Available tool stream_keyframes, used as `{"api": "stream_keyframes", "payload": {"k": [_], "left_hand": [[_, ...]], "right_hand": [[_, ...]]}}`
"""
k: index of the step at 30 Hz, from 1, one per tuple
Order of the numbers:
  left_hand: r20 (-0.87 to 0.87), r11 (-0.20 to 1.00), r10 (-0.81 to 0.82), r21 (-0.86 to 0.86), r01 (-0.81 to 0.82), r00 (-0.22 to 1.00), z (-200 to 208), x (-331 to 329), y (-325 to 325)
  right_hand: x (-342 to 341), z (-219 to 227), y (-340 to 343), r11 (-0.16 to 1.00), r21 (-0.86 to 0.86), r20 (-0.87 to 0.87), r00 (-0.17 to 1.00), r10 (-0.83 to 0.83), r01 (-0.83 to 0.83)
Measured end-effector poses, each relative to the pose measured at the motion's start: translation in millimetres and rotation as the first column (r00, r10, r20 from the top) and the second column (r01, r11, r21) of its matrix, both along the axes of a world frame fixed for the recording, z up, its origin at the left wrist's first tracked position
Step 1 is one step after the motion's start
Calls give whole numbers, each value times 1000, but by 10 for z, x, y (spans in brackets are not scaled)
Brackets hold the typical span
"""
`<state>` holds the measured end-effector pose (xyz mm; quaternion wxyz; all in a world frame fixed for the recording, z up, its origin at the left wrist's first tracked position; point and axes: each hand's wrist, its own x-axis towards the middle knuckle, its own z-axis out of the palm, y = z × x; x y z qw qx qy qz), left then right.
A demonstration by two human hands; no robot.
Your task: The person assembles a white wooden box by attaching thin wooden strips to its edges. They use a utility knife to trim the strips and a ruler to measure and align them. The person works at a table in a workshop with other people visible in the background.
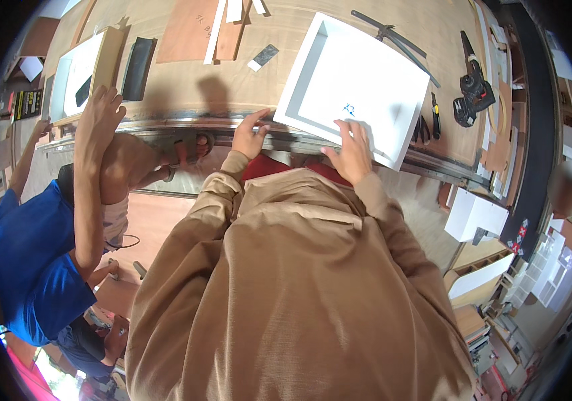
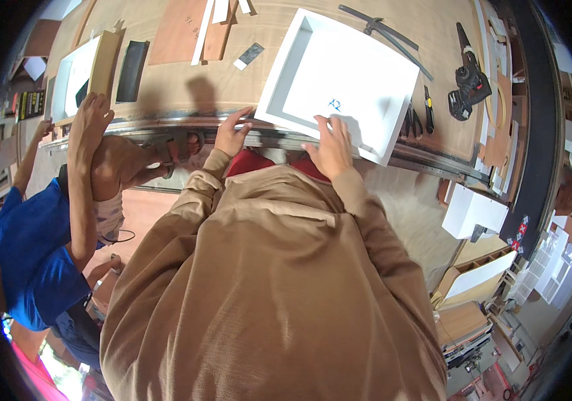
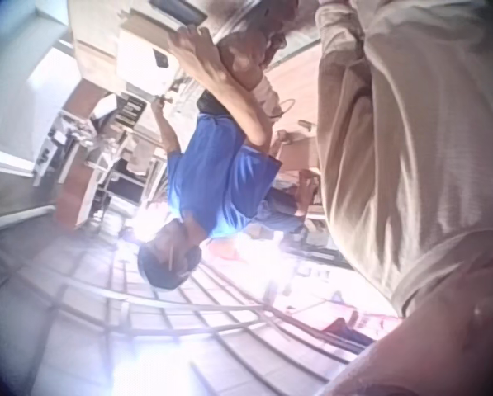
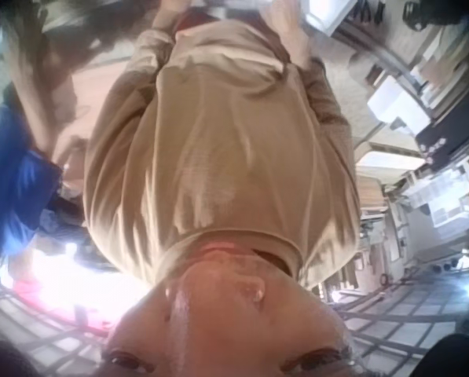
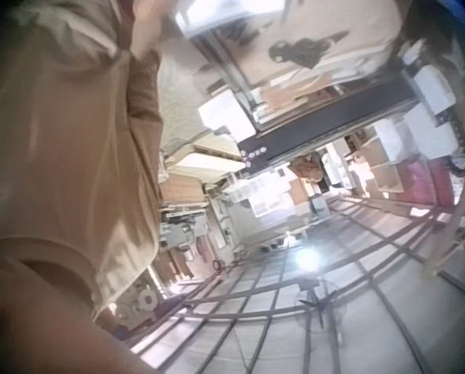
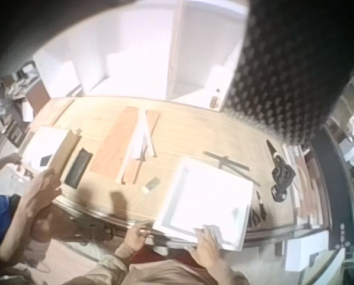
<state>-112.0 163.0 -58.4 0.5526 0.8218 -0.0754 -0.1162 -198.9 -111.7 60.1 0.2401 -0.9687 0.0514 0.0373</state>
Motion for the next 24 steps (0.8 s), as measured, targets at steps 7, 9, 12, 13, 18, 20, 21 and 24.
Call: {"api": "stream_keyframes", "payload": {"k": [7,9,12,13,18,20,21,24], "left_hand": [[198,934,-210,332,136,957,393,187,-245],[219,946,-229,281,164,948,316,197,-118],[206,900,-330,364,240,921,269,266,-84],[230,913,-316,338,229,920,251,289,-92],[262,892,-378,360,274,888,334,322,-76],[286,900,-377,339,275,881,349,297,-74],[266,890,-383,363,276,884,343,271,-83],[60,907,-305,324,271,950,478,202,-178]], "right_hand": [[360,-711,-23,980,-13,-296,937,184,-197],[393,-699,51,981,0,-347,920,182,-194],[379,-797,17,980,-23,-259,948,187,-199],[406,-820,-7,977,-45,-256,948,190,-208],[420,-896,-11,969,-66,-203,954,221,-238],[419,-833,3,976,-49,-235,952,197,-214],[406,-796,-5,980,-37,-246,952,182,-197],[345,-729,-46,976,-69,-225,956,186,-206]]}}
